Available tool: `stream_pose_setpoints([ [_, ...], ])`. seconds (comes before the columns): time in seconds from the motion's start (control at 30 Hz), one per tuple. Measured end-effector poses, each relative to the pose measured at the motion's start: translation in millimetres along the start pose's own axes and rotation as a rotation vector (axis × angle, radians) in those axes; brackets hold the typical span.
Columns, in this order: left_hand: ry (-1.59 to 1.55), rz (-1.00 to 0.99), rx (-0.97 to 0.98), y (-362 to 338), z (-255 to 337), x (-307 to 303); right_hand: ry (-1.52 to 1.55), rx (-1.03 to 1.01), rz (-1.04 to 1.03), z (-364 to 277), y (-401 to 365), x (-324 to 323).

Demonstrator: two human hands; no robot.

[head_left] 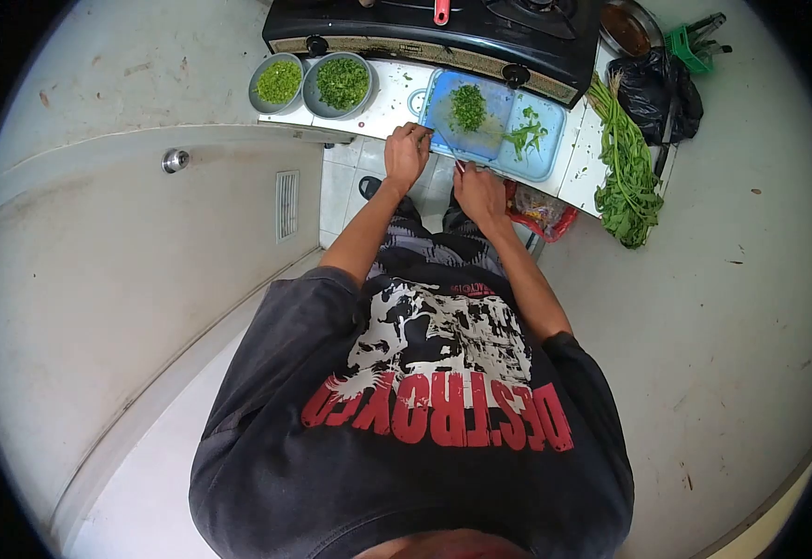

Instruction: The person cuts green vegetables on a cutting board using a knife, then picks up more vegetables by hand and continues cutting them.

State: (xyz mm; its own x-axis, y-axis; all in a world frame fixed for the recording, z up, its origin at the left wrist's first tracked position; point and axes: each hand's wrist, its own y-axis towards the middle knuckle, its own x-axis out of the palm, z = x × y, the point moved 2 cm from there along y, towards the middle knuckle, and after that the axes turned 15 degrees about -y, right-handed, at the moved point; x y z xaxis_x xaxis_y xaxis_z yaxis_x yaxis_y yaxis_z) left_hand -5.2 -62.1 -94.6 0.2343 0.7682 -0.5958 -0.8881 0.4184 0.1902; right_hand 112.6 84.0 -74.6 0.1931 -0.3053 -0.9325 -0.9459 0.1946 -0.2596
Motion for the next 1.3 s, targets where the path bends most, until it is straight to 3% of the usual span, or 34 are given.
stream_pose_setpoints([
  [0.37,-0.011,0.049,-0.072,1,-1,3,-0.004,-0.037,0.082,-11,16,13],
  [0.57,0.242,0.044,-0.09,-1,5,7,-0.042,0.019,0.015,5,-10,4],
  [0.87,0.07,-0.056,-0.035,13,3,12,0.008,0.046,0.051,0,-2,-3],
  [1.17,0.098,-0.106,0.066,8,6,5,0.012,0.021,0.091,-14,22,8],
  [1.3,0.01,-0.028,-0.031,8,-3,7,-0.022,0.004,0.092,-9,18,5],
])
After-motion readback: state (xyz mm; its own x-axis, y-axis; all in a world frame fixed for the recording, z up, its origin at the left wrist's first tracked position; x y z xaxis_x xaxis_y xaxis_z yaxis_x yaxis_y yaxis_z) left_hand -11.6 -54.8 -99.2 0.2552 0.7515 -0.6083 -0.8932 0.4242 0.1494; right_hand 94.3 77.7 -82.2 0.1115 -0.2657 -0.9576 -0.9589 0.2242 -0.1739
